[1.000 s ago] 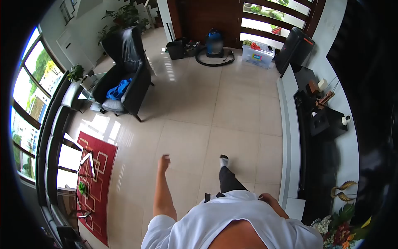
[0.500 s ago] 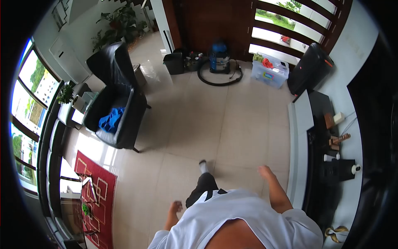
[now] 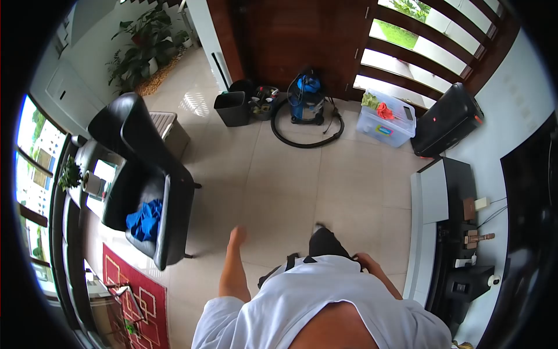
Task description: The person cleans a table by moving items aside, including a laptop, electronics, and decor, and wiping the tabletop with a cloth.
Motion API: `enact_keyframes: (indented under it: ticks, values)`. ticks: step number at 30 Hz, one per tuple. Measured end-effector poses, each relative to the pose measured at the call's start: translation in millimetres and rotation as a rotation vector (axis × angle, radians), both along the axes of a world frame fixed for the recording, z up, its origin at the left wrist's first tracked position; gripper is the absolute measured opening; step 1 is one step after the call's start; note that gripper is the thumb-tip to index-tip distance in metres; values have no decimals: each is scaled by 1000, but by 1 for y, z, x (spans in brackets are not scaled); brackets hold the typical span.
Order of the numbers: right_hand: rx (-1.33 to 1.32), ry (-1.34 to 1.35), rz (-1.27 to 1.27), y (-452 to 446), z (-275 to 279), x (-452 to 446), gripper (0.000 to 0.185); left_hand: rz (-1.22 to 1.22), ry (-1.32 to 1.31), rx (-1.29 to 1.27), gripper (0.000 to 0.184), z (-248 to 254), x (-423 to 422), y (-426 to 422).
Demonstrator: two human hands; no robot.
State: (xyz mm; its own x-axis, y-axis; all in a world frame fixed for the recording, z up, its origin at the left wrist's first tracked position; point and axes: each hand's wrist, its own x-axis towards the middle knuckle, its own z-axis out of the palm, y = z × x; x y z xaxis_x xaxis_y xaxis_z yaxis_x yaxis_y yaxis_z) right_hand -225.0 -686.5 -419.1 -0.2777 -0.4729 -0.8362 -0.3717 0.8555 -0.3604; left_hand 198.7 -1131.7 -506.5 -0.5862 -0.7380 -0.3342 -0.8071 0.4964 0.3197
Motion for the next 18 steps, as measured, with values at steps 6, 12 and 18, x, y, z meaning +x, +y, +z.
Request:
enact_keyframes:
  ticks: [6,12,18]
  values:
    - [94,-169,-92,-48,-59,-125,32,347,548,260,29,121,-242,-155]
    - [51,-95,-280,-215,-68,-288,39,363,264,805,31,58,-309,-205]
    - [-328,191,-104,-399,-54,-417,43,704,112,1002,31,27,-299,-224]
